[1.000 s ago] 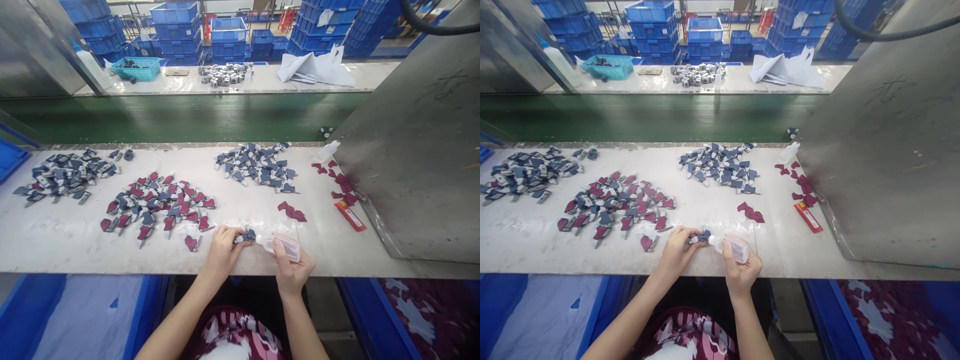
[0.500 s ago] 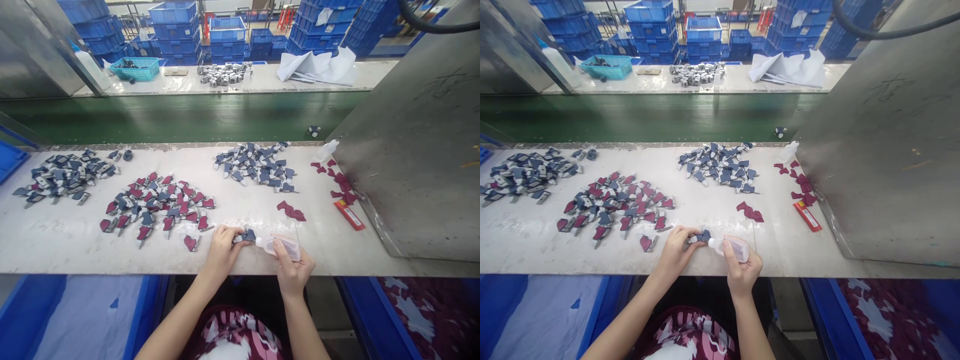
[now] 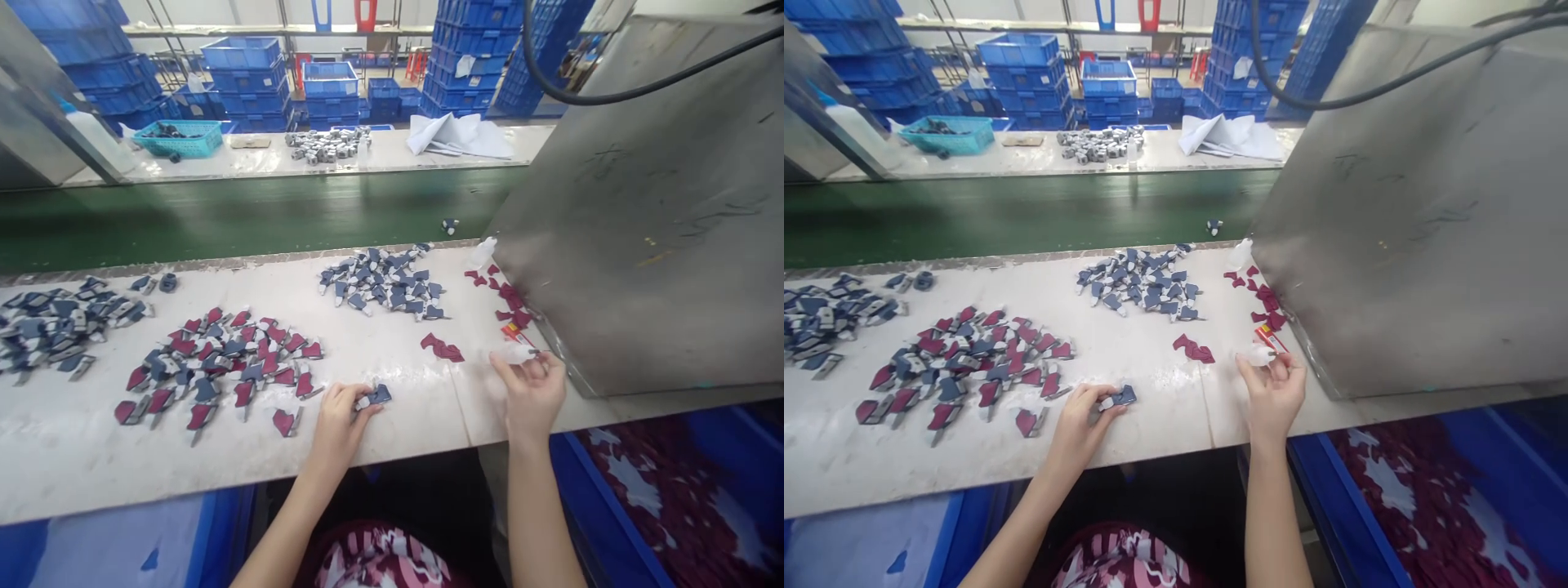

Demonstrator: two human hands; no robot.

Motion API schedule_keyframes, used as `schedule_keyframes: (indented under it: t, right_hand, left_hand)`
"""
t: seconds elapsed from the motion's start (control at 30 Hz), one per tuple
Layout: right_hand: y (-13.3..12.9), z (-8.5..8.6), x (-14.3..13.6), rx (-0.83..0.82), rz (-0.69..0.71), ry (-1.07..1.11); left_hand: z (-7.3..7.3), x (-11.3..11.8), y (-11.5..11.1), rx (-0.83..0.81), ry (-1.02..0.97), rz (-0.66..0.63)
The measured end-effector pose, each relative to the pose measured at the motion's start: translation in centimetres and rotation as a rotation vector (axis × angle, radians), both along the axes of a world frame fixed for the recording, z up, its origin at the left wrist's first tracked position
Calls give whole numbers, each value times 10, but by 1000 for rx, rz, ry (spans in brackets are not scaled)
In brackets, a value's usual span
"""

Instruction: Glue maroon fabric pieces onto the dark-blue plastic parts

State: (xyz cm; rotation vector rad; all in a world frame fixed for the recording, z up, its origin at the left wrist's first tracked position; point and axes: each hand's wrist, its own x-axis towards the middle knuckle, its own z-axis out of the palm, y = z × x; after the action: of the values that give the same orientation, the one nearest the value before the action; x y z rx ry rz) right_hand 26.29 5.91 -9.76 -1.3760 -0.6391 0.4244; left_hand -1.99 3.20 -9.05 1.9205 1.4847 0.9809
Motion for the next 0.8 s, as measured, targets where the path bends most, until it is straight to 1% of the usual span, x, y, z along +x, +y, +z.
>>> schedule_keyframes:
  t: [0.07,0.13,0.17,0.27,0.3,0.33,0.37,0.43,0.47,0.5,0.57,0.67,0.73,0.8]
  right_hand:
    - [9,-2,11,-62,16,-7]
    - [11,-2,12,-99,19,-77]
    - [9,0,9,-94,-25,-158]
    - [2,6,-11,-20,-341,-530]
    - [1,7,-18,-1,-369,-668]
    - [1,8,-25,0,-301,-802]
    - [3,9,-31,-21,-145,-925]
    - [11,7,-38,-105,241,-1106]
    - [17,6,-39,-151,373,-1158]
    - [22,4,-39,-188,438,-1191]
    - [33,1,-38,-210,464,-1214]
    - [42,-1,-37,-189,483,-1228]
    - [44,0,-39,-152,511,-1183]
    - [41,4,-45,-110,537,-1092]
  left_hand:
    - [-1,0,0,1,-7,6]
    - [-2,-1,0,-12,-21,11]
    - [-2,-1,0,-21,-32,15]
    - [-2,-2,0,-46,-68,23]
    - [-2,-2,0,-50,-76,25]
    - [-2,-3,0,-53,-80,27]
    - [-1,-3,0,-55,-83,28]
    - [1,-3,0,-61,-90,25]
    - [2,-3,0,-64,-98,22]
    - [3,-3,0,-70,-109,19]
    - [6,-3,-1,-86,-137,18]
    - [10,-2,-3,-122,-187,38]
    - [13,-1,-4,-149,-234,58]
    - [15,-1,-5,-176,-291,84]
